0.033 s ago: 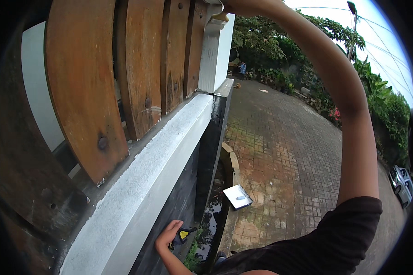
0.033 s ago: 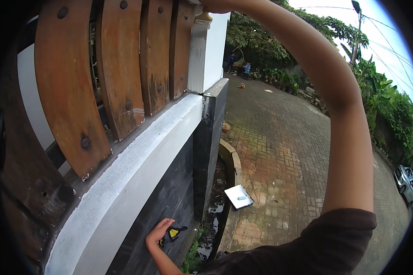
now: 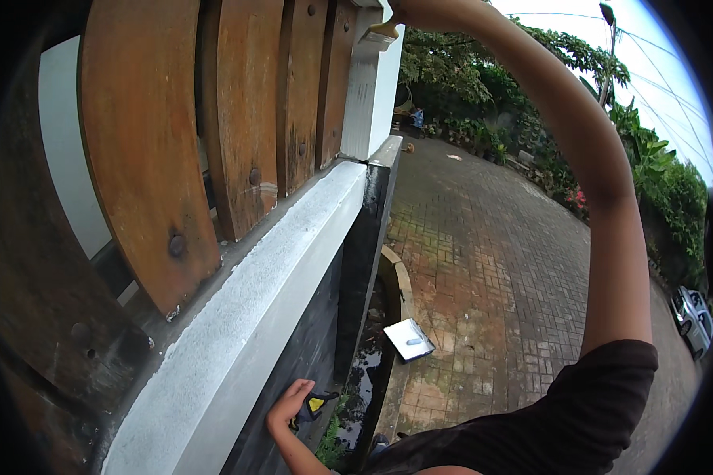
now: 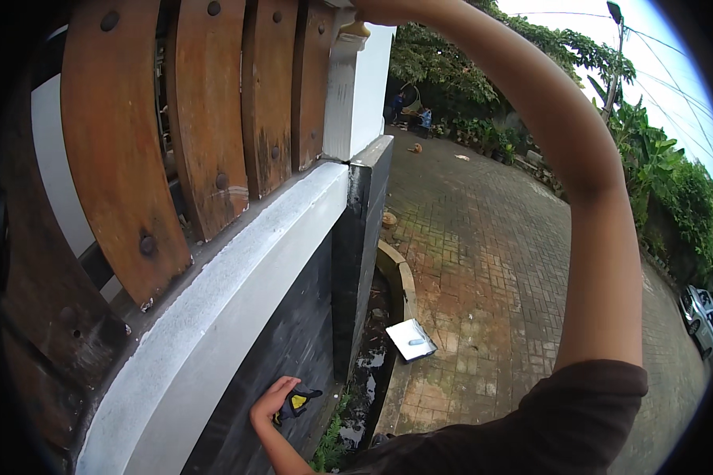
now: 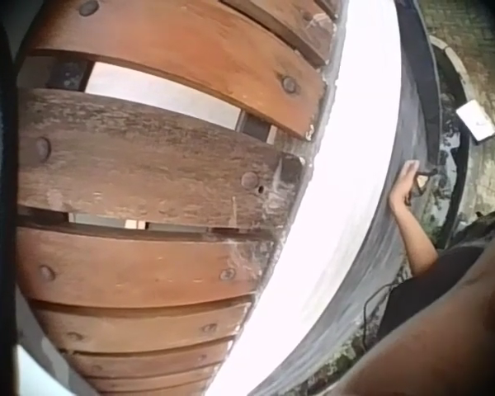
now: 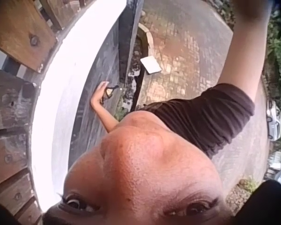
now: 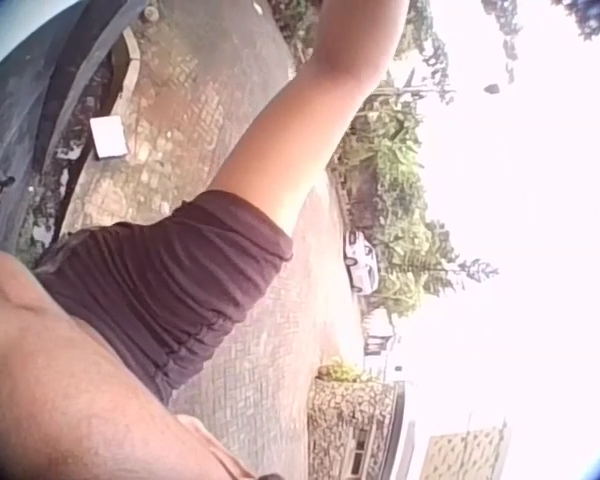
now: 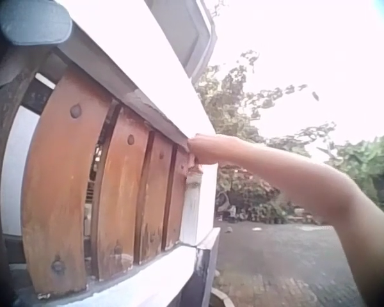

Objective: Painting and wiping the wall and fence area.

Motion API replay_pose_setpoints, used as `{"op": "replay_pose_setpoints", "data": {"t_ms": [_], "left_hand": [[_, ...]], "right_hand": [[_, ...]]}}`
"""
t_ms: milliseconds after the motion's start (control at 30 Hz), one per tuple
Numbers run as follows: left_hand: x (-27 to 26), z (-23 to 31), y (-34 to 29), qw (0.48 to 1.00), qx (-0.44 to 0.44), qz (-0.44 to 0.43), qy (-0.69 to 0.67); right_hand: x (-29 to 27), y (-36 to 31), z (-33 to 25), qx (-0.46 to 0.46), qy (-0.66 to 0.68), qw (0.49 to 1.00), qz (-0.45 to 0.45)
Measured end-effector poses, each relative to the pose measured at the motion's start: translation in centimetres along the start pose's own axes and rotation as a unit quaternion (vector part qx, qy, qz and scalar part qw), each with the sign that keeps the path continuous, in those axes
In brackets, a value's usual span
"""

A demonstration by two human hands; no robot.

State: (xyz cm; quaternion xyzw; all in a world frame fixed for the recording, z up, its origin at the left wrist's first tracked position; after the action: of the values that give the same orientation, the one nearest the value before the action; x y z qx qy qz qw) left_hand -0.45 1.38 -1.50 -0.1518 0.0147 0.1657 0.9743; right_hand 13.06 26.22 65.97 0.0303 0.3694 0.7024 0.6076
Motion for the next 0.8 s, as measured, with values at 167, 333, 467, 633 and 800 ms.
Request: {"op": "replay_pose_setpoints", "data": {"t_ms": [167,333,467,633,800], "left_hand": [[0.0,0.1,0.2,1.0,0.009,-0.011,0.0],[-0.2,0.3,0.1,1.0,0.01,-0.007,0.019],[-0.1,0.3,0.3,0.999,-0.008,-0.015,0.028],[-0.1,0.8,-0.1,0.999,-0.025,-0.015,0.034],[-0.1,0.9,-0.5,0.999,-0.018,-0.018,0.036]], "right_hand": [[-4.1,-7.6,-0.8,0.046,0.01,0.998,0.041],[2.7,-15.3,-0.9,0.343,0.197,0.91,0.123],[6.3,-20.0,-5.1,0.532,0.578,0.595,0.17],[8.5,-20.8,-11.7,0.501,0.815,0.243,0.164],[9.6,-17.2,-12.2,0.551,0.727,0.378,0.157]]}}
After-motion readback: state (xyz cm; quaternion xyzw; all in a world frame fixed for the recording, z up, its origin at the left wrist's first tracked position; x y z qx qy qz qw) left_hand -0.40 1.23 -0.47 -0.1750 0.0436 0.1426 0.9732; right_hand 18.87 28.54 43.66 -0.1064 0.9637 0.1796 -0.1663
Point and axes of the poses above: each hand's wrist, its own y-axis towards the middle knuckle, its own x-axis out of the palm, z = x × y, the point moved 2 cm from there along y, towards the middle knuckle, and after that the axes turned 15 degrees about z, right-handed, at the moved point
